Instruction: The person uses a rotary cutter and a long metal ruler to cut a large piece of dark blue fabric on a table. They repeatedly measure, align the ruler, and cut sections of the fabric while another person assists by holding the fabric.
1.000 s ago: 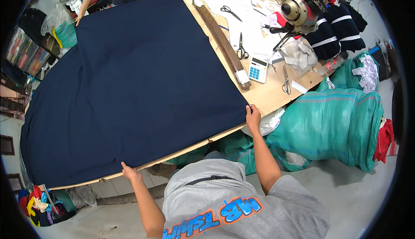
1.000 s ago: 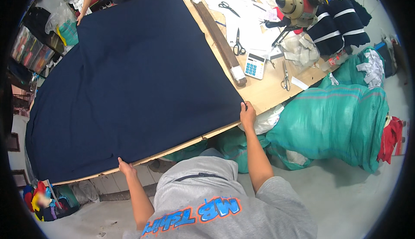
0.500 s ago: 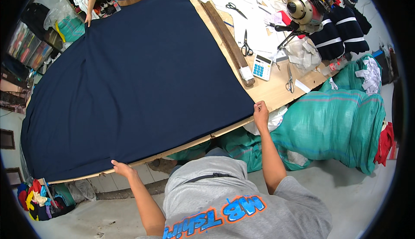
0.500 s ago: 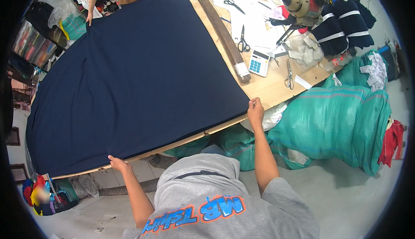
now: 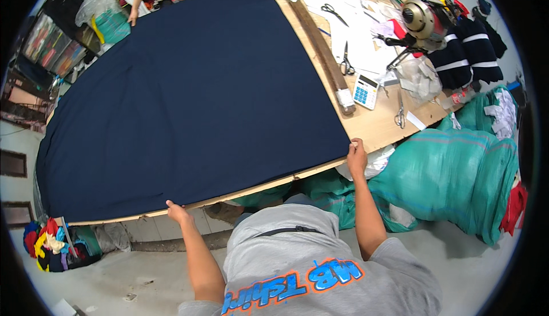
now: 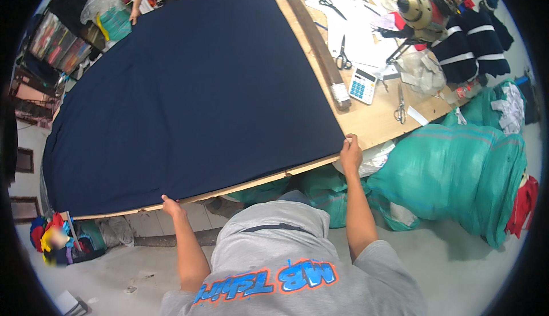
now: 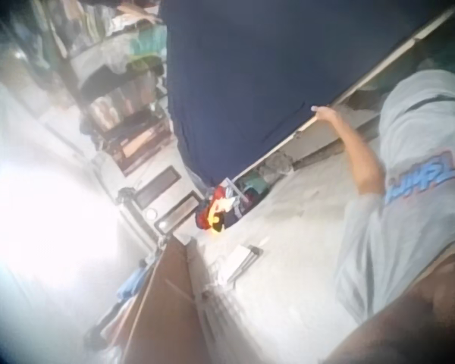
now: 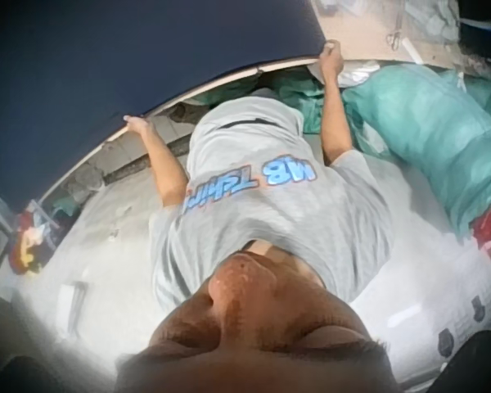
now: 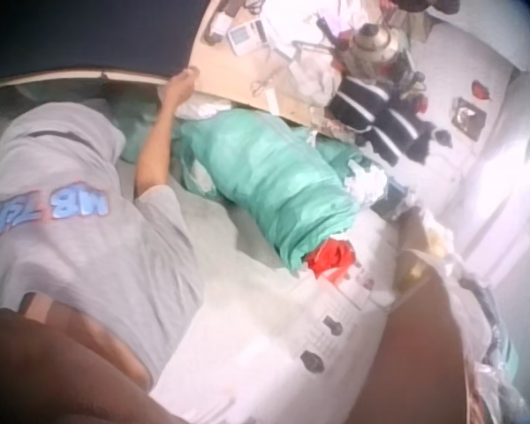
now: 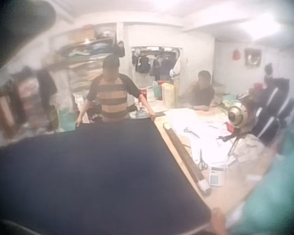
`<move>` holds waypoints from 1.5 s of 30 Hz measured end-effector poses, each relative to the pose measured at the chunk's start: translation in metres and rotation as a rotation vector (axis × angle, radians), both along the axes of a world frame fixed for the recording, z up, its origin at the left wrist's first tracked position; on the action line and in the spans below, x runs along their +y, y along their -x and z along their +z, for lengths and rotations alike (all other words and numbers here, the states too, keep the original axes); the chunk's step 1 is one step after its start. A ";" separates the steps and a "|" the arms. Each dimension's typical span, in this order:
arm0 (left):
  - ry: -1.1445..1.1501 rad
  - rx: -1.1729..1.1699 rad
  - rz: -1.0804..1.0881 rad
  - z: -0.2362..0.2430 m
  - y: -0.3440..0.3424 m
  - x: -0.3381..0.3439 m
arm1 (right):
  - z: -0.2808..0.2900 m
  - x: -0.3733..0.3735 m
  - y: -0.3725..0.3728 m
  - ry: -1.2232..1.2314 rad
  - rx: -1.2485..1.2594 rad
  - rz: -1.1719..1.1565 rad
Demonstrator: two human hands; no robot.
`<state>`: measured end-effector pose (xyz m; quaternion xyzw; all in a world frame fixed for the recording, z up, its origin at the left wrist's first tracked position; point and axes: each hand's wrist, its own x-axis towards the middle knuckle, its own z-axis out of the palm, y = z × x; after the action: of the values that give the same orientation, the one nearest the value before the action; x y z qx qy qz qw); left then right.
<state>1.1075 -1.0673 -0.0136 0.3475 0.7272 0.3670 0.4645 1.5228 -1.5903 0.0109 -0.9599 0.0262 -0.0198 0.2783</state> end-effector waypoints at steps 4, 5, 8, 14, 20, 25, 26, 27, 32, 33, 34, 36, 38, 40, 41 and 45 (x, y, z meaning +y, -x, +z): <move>-0.029 -0.040 0.011 -0.001 0.013 0.001 | 0.017 0.008 0.001 -0.017 0.067 0.021; -0.020 -0.037 0.018 0.004 0.008 -0.002 | 0.022 0.007 0.001 -0.007 0.068 0.019; -0.002 -0.015 0.029 0.014 0.004 -0.005 | 0.024 0.004 0.002 0.017 0.040 0.020; 0.018 0.026 0.010 0.011 0.004 -0.005 | 0.012 0.001 0.005 0.051 0.005 0.000; 0.019 0.188 0.142 0.013 0.000 -0.017 | -0.008 0.006 0.004 0.049 0.005 -0.100; -0.484 0.251 -0.365 0.052 -0.093 -0.085 | 0.020 0.069 -0.005 0.010 -0.362 0.136; -0.592 0.254 -0.464 0.053 -0.116 -0.095 | 0.028 0.090 -0.004 -0.029 -0.400 0.238; -0.658 0.294 -0.568 0.064 -0.145 -0.110 | 0.037 0.111 -0.001 0.027 -0.388 0.301; -0.963 0.363 -1.010 0.090 -0.252 -0.181 | 0.043 0.194 0.004 -0.024 -0.239 0.533; -0.950 0.352 -1.048 0.090 -0.266 -0.193 | 0.043 0.202 0.006 -0.045 -0.234 0.594; -0.937 0.341 -1.088 0.090 -0.279 -0.206 | 0.043 0.208 0.010 -0.066 -0.229 0.653; -0.882 0.363 -1.158 0.085 -0.300 -0.225 | 0.033 0.214 0.014 -0.037 -0.223 0.689; -0.816 0.465 -1.217 0.073 -0.306 -0.236 | 0.023 0.207 0.014 -0.020 -0.195 0.693; -0.756 0.677 -1.271 0.049 -0.294 -0.234 | 0.017 0.188 0.012 0.091 -0.123 0.654; -0.723 0.781 -1.297 0.038 -0.285 -0.231 | 0.011 0.172 0.008 0.148 -0.085 0.631; -0.669 0.947 -1.406 0.023 -0.239 -0.223 | 0.001 0.097 -0.010 0.206 -0.086 0.555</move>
<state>1.3462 -1.2908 0.0093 0.9419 0.3178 0.0099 0.1088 1.5327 -1.4929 0.0116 -0.9518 -0.2512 0.0140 0.1753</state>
